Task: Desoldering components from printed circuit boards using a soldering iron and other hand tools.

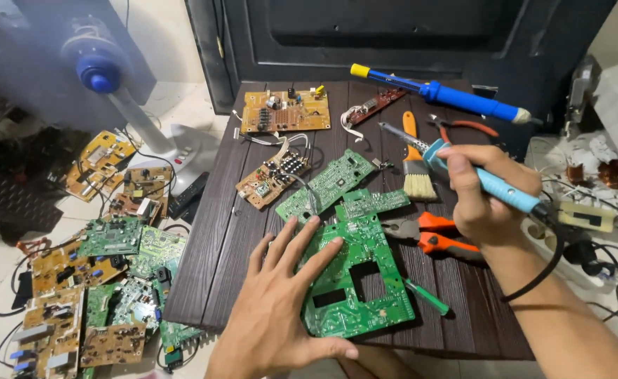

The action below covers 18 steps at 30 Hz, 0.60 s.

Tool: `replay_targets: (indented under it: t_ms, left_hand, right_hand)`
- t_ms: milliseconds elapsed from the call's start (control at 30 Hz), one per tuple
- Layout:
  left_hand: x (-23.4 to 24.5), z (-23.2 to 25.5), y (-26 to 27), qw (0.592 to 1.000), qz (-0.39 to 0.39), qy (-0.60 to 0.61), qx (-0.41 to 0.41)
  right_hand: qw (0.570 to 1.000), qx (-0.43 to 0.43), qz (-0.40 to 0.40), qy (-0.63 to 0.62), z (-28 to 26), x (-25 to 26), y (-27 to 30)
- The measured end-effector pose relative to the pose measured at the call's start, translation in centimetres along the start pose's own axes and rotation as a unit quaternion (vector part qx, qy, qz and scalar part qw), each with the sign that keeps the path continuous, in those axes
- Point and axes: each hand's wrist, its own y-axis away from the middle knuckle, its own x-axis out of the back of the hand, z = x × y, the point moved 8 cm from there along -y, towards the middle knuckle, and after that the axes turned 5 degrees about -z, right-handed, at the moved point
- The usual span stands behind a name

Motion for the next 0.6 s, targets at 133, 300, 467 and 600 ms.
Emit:
replay_targets:
  t_ms: [133, 300, 467, 600]
  left_hand:
    - [0.0, 0.0, 0.5, 0.999, 0.033, -0.014, 0.026]
    - [-0.7, 0.1, 0.8, 0.997, 0.052, -0.029, 0.058]
    - [-1.5, -0.3, 1.0, 0.994, 0.051, -0.038, 0.088]
    - [-0.5, -0.2, 1.4, 0.989, 0.107, 0.01, 0.097]
  right_hand:
    - [1.0, 0.004, -0.021, 0.007, -0.1, -0.4, 0.2]
    - [0.999, 0.013, -0.032, 0.018, -0.1, -0.7, 0.2]
    - [0.998, 0.015, -0.054, 0.014, -0.4, -1.3, 0.1]
    - [0.998, 0.007, -0.056, 0.019, -0.2, -1.1, 0.2]
